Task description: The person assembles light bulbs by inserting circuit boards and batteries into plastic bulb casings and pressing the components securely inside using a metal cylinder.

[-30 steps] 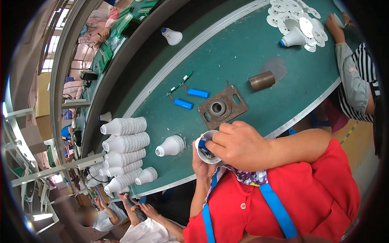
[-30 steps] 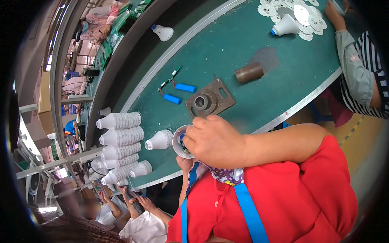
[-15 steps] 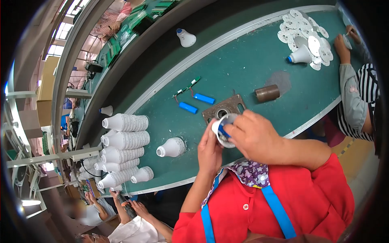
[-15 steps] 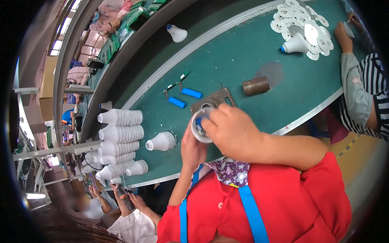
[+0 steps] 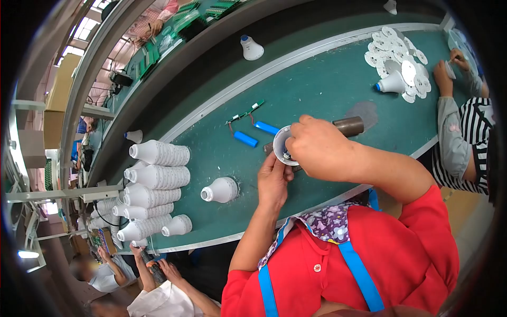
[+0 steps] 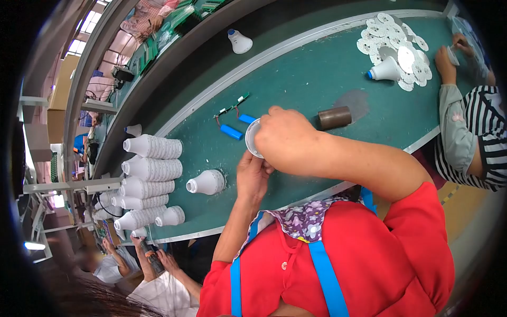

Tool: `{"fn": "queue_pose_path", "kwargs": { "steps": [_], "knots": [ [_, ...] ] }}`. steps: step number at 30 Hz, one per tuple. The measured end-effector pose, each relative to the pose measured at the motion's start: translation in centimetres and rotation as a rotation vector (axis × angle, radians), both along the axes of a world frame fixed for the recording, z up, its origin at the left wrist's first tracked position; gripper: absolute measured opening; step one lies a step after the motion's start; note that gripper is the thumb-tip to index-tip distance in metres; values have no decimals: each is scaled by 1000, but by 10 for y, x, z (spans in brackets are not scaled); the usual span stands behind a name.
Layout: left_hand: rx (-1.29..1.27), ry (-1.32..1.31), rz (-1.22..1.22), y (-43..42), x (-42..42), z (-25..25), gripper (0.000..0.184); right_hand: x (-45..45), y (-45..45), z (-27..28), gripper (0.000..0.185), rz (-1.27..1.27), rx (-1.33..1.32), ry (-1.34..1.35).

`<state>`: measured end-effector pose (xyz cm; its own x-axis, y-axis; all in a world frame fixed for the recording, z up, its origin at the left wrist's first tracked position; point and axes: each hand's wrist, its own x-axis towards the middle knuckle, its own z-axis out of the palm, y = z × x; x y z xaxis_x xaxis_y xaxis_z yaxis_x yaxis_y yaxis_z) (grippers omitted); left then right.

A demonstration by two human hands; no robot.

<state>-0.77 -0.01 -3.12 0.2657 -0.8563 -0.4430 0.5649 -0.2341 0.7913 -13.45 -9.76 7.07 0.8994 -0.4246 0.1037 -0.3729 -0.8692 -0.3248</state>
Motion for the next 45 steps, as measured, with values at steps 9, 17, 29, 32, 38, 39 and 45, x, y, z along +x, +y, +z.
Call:
{"fn": "queue_pose_path", "kwargs": {
  "steps": [9, 17, 29, 32, 38, 39, 45],
  "knots": [
    [-122, -16, 27, 3, 7, 15, 38, 15, 0, 5, 13, 35, -4, 78],
    [-27, -120, -249, -19, 16, 54, 39, 8, -15, -3, 28, 31, 97, -54],
    [12, -38, -211, -23, 15, 54, 35, -23, -42, -19, 21, -314, 617, -384],
    [8, -3, -198, -22, 16, 50, 36, -20, -40, -17, 21, -259, 574, -445],
    [4, 27, -184, -23, 16, 50, 35, -14, -37, -19, 25, -206, 602, -381],
    [5, 29, -184, -22, 16, 49, 35, -13, -36, -19, 26, -206, 621, -343],
    [25, 52, -177, -22, 17, 47, 35, -3, -30, -57, 43, -62, 980, -398]
  ]
}}
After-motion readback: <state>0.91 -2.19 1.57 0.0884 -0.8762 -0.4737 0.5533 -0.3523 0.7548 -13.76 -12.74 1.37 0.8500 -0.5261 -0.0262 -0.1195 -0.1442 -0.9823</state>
